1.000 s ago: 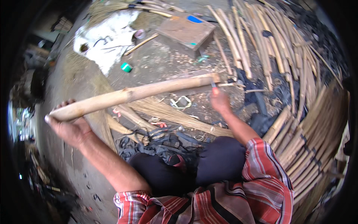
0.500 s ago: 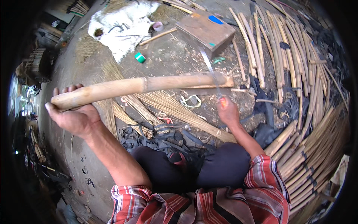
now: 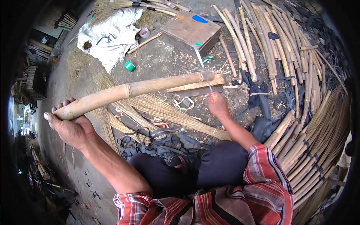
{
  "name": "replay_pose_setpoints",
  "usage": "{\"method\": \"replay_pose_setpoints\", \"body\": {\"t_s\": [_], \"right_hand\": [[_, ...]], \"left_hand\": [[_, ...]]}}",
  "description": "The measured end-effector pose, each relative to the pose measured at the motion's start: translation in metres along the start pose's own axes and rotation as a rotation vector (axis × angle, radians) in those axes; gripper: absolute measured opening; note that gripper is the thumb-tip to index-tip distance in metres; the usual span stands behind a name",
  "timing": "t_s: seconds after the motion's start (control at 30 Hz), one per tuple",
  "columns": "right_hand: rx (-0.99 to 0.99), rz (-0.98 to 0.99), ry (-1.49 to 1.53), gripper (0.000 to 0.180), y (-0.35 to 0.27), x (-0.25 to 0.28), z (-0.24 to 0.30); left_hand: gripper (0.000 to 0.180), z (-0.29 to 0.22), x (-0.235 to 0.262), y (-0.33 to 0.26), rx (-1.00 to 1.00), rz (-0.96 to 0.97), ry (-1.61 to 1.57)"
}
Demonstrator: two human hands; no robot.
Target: The person sits on the floor and uses a knife to shave and taper bamboo poles. They repeatedly pick up a pole, carve it, and place it back among other poles and broom bundles.
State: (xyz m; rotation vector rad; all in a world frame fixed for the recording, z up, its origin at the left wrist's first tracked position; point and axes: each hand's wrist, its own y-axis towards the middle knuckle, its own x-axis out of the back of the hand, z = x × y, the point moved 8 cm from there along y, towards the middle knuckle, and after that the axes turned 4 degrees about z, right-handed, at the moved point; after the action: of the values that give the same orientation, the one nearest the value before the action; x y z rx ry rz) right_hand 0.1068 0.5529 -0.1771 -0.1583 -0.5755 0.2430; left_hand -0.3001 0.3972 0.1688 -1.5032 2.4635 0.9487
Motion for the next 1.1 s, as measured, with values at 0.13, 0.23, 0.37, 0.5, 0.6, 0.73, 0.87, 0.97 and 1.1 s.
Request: {"method": "replay_pose_setpoints", "body": {"t_s": [0.13, 0.23, 0.37, 0.5, 0.6, 0.73, 0.87, 0.97, 1.1], "right_hand": [[0.029, -0.080, -0.066, 0.027, -0.001, 0.003, -0.008], [0.108, 0.124, -0.084, 0.029, -0.003, -0.016, -0.012], [-0.187, -0.021, -0.150, 0.034, 0.004, 0.011, -0.043], [-0.160, 0.044, -0.320, 0.060, 0.003, 0.035, -0.028], [0.227, -0.200, -0.559, 0.093, -0.022, 0.062, 0.041], [0.767, -0.167, -0.518, 0.096, -0.074, 0.074, 0.116], [0.563, 0.000, -0.518, 0.079, -0.092, 0.098, 0.098], [0.257, -0.022, -0.375, 0.056, -0.116, 0.124, 0.042], [-0.234, -0.362, -0.066, 0.046, -0.189, 0.169, -0.074]], "left_hand": [[0.034, 0.000, -0.004, -0.001, -0.003, 0.031, -0.046], [0.034, 0.001, -0.002, -0.001, -0.016, 0.043, 0.004], [0.039, -0.003, 0.015, 0.014, 0.000, -0.006, -0.029], [0.052, -0.047, 0.053, 0.039, -0.017, 0.035, 0.003], [0.057, -0.061, 0.074, 0.051, -0.043, 0.040, -0.068], [0.050, -0.026, 0.027, 0.042, 0.152, 0.301, -0.359], [0.062, 0.045, -0.057, -0.025, 0.466, 0.394, -0.248], [0.082, 0.068, -0.096, -0.069, 0.663, 0.366, -0.178], [0.073, 0.072, -0.117, -0.079, 0.644, 0.368, -0.079]]}}
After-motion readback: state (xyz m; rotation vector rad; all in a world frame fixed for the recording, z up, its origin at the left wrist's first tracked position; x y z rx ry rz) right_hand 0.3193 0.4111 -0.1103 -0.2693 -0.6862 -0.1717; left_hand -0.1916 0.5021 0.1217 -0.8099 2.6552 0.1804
